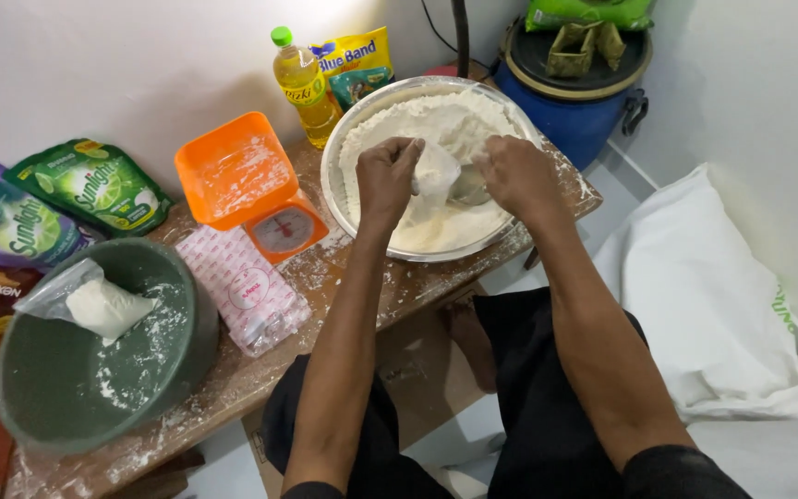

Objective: Portioning flour from a large bowl into small plastic bags and weighing each bag on a mechanical scale.

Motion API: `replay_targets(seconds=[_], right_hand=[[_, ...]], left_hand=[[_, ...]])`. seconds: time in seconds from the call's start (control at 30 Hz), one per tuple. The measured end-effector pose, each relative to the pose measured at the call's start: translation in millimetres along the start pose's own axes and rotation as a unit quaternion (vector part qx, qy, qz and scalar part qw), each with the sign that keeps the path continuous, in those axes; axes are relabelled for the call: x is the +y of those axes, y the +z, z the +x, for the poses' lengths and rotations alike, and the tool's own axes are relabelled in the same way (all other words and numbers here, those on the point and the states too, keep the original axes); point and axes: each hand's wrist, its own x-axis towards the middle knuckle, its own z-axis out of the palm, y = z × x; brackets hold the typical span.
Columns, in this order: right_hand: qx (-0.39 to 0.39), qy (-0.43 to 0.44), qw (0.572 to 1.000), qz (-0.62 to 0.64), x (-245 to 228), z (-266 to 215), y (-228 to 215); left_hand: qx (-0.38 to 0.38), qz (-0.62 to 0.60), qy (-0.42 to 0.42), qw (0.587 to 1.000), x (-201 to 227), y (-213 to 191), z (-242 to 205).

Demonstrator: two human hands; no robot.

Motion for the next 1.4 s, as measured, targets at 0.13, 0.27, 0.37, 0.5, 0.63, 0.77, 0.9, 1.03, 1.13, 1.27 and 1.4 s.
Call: replay_targets(seconds=[0.13,0.27,0.37,0.5,0.63,0.77,0.9,1.03,1.13,1.27,1.4], right_hand=[[-0.075,0.037,0.984,-0.157,23.3,7.6,33.8],[-0.086,0.047,0.977,-0.19,33.5,14.0,61.1],[-0.097,0.06,0.977,-0.18,26.2,17.7,57.7],[-0.069,0.067,0.974,-0.207,-2.0,-1.4,-5.4],[-0.054,0.084,0.968,-0.229,15.1,-7.2,-22.0],[-0.042,0.103,0.968,-0.227,15.6,-11.4,-20.3],[-0.027,0.085,0.973,-0.211,8.1,-12.7,-13.8],[-0.022,0.088,0.976,-0.196,15.5,-1.0,3.8],[-0.026,0.085,0.98,-0.181,10.8,-0.8,3.5],[-0.081,0.089,0.978,-0.173,9.6,0.4,4.2],[-0.085,0.108,0.976,-0.168,13.1,10.1,20.2]], left_hand=[[0.013,-0.004,0.0,1.0,-5.5,-4.4,4.4],[0.027,-0.013,-0.01,1.0,-2.9,-6.2,3.1],[0.027,-0.013,-0.01,0.999,-4.0,-5.4,2.9],[0.023,-0.004,-0.005,1.0,-12.3,-2.3,3.4],[0.022,-0.008,-0.008,1.0,-15.0,-2.4,3.5],[0.02,-0.005,-0.013,1.0,-13.9,-0.8,3.8],[0.019,-0.007,-0.021,1.0,-13.3,0.1,4.2],[0.018,-0.004,-0.022,1.0,-23.1,4.0,6.7],[0.017,0.0,-0.018,1.0,-23.9,5.8,5.8],[0.01,0.002,-0.031,0.999,-25.2,7.0,6.1],[0.011,-0.001,-0.028,1.0,-28.7,10.1,7.3]])
